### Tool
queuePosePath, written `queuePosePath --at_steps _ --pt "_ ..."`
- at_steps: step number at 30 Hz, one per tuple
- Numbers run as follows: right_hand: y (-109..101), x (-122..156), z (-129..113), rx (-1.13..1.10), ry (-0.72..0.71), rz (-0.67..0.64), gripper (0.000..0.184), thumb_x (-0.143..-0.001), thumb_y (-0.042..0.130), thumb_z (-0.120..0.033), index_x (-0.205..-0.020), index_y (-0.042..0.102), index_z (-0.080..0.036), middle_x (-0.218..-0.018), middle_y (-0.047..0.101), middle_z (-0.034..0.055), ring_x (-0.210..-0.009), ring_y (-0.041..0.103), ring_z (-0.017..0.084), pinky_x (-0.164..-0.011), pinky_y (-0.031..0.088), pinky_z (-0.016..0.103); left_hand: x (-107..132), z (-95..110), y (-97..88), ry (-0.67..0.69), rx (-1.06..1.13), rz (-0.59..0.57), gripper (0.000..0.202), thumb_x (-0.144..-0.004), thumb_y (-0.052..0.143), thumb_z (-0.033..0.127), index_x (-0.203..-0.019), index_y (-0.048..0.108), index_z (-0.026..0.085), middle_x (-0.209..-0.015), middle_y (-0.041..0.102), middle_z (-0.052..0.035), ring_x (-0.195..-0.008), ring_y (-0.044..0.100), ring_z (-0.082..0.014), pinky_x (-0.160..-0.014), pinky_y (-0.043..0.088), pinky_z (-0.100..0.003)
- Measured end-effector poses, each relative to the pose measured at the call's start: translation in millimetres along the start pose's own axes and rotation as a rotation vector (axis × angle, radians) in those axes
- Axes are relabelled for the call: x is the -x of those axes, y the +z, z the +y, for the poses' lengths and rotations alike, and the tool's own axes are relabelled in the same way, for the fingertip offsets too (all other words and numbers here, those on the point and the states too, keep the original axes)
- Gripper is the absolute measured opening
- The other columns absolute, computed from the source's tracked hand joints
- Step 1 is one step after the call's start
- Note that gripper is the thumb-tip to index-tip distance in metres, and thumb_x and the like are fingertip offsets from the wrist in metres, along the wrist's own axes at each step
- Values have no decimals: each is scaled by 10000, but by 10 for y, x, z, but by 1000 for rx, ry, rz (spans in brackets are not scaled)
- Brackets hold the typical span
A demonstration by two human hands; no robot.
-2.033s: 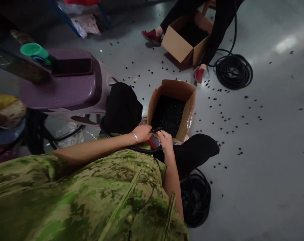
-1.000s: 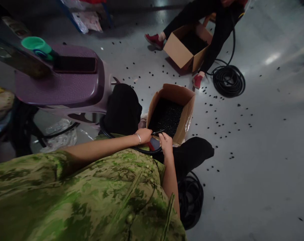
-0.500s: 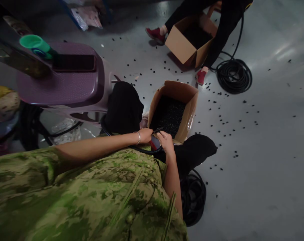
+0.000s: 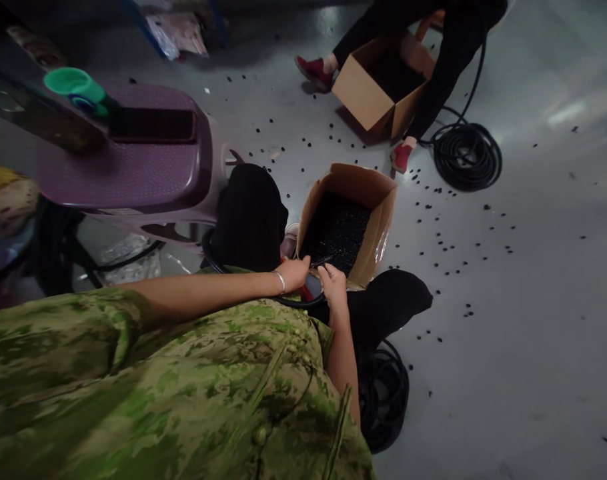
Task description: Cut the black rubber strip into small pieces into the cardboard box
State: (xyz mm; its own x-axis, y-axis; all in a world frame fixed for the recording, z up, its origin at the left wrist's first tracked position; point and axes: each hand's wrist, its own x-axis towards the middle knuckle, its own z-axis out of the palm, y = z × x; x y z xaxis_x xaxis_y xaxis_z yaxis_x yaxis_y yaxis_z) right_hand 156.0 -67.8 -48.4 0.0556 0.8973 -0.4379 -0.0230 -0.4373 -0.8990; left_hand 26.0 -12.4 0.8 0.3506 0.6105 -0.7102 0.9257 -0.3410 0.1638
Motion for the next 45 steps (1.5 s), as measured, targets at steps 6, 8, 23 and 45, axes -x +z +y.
queuePosePath --at_steps 6,8,23,45 --pt "29 7 91 -59 36 64 372 -781 593 -535 -648 490 -203 -485 377 -76 -453 316 79 -444 246 215 -47 31 2 27 -19 4 366 -910 427 123 -1260 436 16 -1018 695 -255 -974 702 -324 -800 549 -398" --pt "40 8 109 -82 50 70 378 -778 598 -551 -662 498 -206 -480 374 -80 -441 307 80 -431 242 217 -56 31 -3 36 -23 4 334 -916 431 136 -1226 465 18 -1014 694 -258 -966 704 -326 -795 552 -403" --pt "97 27 128 -162 38 68 346 -800 595 -527 -692 515 -208 -485 399 -82 -402 343 74 -389 266 199 22 95 -151 -25 75 -74 337 -847 530 125 -1174 566 56 -1122 677 -230 -1063 666 -283 -861 520 -315" --pt "149 45 79 -197 81 66 388 -786 594 -589 -727 543 -209 -465 400 -80 -381 354 82 -376 285 211 34 48 -249 -135 482 -240 331 -748 538 79 -1056 656 113 -831 700 -62 -688 636 -159 -532 432 -205"
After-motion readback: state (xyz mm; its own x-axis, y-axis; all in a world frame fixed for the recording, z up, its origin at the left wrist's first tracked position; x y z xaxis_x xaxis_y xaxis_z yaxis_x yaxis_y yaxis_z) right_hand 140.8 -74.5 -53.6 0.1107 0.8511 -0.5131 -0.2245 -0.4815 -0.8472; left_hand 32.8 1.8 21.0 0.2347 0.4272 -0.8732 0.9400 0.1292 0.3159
